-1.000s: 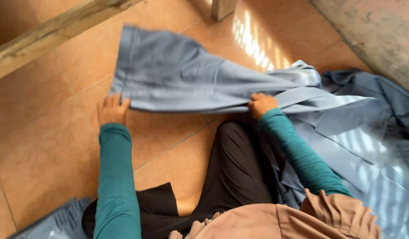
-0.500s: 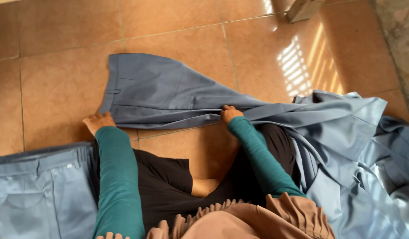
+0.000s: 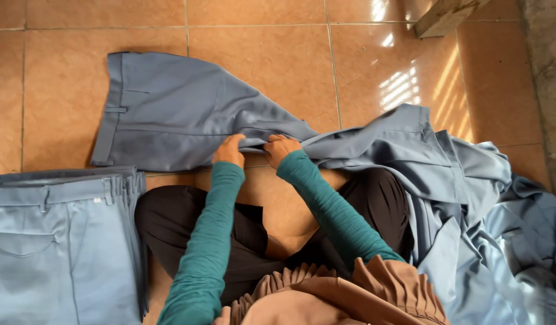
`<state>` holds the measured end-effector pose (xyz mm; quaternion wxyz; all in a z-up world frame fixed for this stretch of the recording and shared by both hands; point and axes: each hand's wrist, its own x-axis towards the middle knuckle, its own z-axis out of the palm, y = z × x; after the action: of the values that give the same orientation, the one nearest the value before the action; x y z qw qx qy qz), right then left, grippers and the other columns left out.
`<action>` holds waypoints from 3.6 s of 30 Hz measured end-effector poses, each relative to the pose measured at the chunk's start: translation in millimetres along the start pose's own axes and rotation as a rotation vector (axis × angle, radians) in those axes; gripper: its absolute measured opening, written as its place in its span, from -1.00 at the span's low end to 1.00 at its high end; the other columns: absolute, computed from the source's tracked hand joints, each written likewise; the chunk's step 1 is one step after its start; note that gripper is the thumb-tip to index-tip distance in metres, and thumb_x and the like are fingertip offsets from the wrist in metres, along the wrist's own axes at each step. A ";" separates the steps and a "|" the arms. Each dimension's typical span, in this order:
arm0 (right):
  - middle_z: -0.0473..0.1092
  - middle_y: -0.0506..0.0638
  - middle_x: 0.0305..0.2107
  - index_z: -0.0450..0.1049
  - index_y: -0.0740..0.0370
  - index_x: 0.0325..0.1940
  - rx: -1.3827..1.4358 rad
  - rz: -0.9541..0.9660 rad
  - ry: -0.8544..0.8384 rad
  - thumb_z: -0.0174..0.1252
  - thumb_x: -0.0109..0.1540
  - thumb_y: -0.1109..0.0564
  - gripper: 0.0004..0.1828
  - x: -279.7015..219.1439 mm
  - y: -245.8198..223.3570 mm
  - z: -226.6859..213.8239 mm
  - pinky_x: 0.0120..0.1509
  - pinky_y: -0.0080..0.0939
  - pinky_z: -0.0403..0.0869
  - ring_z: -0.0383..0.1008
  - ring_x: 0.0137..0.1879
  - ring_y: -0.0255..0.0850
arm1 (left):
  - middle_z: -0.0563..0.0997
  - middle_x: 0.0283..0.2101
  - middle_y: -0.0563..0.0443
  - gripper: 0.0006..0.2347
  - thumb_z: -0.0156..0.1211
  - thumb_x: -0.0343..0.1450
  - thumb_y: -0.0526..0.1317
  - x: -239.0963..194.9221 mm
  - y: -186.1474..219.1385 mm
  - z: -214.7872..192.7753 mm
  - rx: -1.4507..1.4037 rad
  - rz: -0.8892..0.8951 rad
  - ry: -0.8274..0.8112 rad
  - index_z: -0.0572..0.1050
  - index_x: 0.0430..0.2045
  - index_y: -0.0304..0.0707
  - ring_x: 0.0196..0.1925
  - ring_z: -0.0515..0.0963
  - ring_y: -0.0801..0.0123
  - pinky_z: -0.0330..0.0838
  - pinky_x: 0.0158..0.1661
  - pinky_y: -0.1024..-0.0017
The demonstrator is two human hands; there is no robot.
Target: The person sits on a tiled floor and folds several pairs of light blue trousers by hand. They smooth each pair, fold the legs together, and then fold the garment into a compact rectangle before stacking it with the others.
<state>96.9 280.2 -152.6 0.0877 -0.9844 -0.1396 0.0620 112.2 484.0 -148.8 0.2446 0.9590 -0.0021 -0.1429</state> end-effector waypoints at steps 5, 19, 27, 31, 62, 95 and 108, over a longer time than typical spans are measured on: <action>0.53 -0.30 -0.26 0.62 -0.31 -0.28 -0.302 0.090 -0.175 0.09 0.14 -0.06 -0.81 -37.7 68.0 -53.8 0.16 0.11 0.30 0.52 0.07 -0.25 | 0.49 0.24 0.30 -0.48 -0.06 0.41 -0.38 4.9 -31.0 -46.6 0.087 0.032 0.173 0.42 0.14 0.56 -0.01 0.66 0.04 0.56 0.04 0.00; 0.37 -0.29 -0.34 0.66 -0.30 -0.31 -0.270 -0.141 0.852 0.28 0.27 0.07 -0.83 -45.9 206.1 -178.9 0.23 -0.08 0.32 0.38 -0.15 -0.23 | 0.67 0.02 0.01 -0.55 0.10 0.32 -0.51 48.9 -58.2 -210.7 0.253 0.428 0.881 0.62 0.04 0.02 0.02 0.67 0.14 0.57 -0.01 0.24; 0.35 -0.02 -0.13 0.49 -0.07 0.23 0.034 -0.367 0.620 -0.01 0.34 0.41 -0.50 -116.6 54.1 -128.5 -0.10 -0.08 0.27 0.38 -0.17 -0.08 | 0.56 0.11 -0.41 -0.48 -0.14 0.24 -0.73 -6.9 -116.2 -224.0 -0.262 0.159 1.217 0.66 -0.04 -0.45 0.19 0.53 -0.12 0.44 0.20 0.11; 0.32 0.05 0.13 0.23 -0.20 0.47 0.012 -0.219 -0.063 0.00 0.11 0.32 -0.16 -142.3 44.4 17.3 -0.21 0.07 0.44 0.33 0.04 0.03 | 0.51 0.23 -0.19 -0.28 -0.38 0.16 -0.72 10.2 -229.8 -180.0 -0.455 -0.455 0.859 0.39 0.23 -0.24 0.28 0.49 0.14 0.30 0.28 0.44; 0.51 0.11 -0.36 0.47 0.08 0.10 2.019 0.810 0.404 0.18 0.23 0.27 -0.65 -125.3 105.6 -103.9 -0.22 0.14 0.72 0.63 -0.36 0.08 | 0.05 0.36 0.05 -0.44 0.33 0.32 -0.20 -42.5 -42.5 -10.3 0.262 -0.203 -0.197 0.18 0.18 0.20 0.40 0.13 0.10 0.50 0.10 -0.01; 0.55 0.25 -0.07 0.46 0.35 0.24 1.993 0.459 0.662 0.31 0.18 0.25 -0.47 -52.1 109.1 -212.9 0.14 0.08 0.64 0.62 -0.01 0.12 | 0.46 0.06 0.00 -0.49 0.20 0.35 -0.41 -51.5 -51.0 -62.0 0.088 -0.228 0.405 0.33 0.17 0.15 0.00 0.56 0.03 0.55 -0.16 -0.05; 0.47 -0.13 -0.24 0.60 0.02 -0.11 1.346 0.895 0.577 0.38 0.07 0.07 -0.70 -91.0 249.3 15.6 0.21 -0.20 0.37 0.41 0.02 -0.25 | -0.08 0.54 -0.16 -0.39 -0.05 0.55 -0.20 -34.0 -74.9 26.6 0.411 -0.166 -0.224 -0.14 0.47 0.48 0.58 -0.12 -0.01 0.12 0.34 0.05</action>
<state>73.7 20.8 -206.3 0.6525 -0.6623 0.3564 -0.0925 67.4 540.0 -197.0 0.0299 0.9637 0.0205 -0.2645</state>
